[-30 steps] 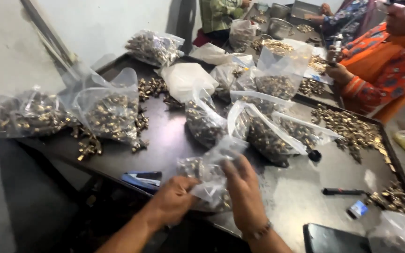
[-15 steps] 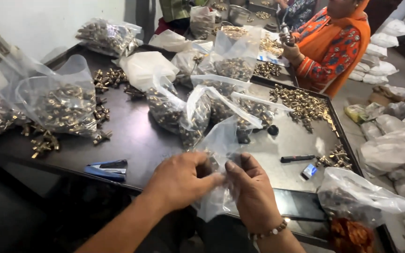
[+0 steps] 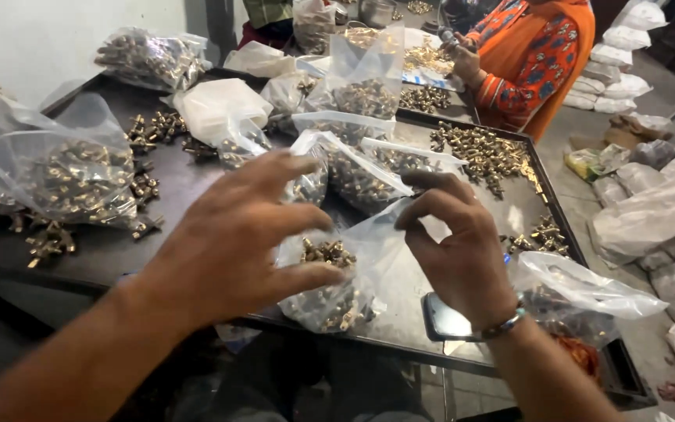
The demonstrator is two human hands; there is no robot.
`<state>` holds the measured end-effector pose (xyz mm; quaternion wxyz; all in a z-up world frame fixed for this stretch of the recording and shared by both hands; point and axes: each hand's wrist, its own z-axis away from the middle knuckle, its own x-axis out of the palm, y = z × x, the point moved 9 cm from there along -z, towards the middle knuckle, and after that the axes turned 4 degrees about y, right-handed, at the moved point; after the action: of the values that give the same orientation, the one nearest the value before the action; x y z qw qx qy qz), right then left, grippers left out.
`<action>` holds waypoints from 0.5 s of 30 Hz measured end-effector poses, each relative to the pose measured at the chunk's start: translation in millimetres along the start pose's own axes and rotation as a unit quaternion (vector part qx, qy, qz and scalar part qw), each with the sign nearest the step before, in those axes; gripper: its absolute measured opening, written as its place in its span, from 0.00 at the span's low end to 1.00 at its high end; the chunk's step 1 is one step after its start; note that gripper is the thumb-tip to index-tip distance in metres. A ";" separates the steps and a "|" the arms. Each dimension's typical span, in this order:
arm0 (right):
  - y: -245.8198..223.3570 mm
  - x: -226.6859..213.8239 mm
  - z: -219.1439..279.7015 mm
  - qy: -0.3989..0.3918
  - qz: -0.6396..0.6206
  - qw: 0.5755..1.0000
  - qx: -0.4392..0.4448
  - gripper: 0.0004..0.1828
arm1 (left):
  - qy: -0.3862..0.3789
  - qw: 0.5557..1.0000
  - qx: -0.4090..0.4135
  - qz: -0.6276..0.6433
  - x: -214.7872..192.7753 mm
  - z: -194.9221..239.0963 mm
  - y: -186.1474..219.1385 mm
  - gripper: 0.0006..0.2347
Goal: Packing small brass metal fittings into plastic bags and sealing them by hand.
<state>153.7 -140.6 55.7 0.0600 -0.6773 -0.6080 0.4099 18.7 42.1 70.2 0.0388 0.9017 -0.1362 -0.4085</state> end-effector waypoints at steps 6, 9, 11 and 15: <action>-31.9 2.9 -1.0 -0.172 0.071 0.968 -0.167 0.13 | -0.386 0.916 0.041 -0.100 34.7 -23.7 25.7 0.23; -31.0 7.9 -4.0 -0.263 0.120 0.950 -0.120 0.18 | -0.498 0.849 -0.038 -0.174 30.5 -19.1 6.4 0.29; -13.9 12.6 -8.1 -0.308 0.138 0.941 -0.035 0.23 | -0.523 0.824 -0.065 -0.207 24.5 -18.0 -6.0 0.31; -3.6 32.4 -16.0 -0.368 0.107 0.921 -0.071 0.24 | -0.534 0.811 -0.060 -0.233 38.1 -12.6 -40.7 0.26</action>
<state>158.6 -104.8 52.6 -0.2606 -0.5423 -0.5381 0.5903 60.8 70.1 43.5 -0.0822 0.5422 0.1037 -0.8298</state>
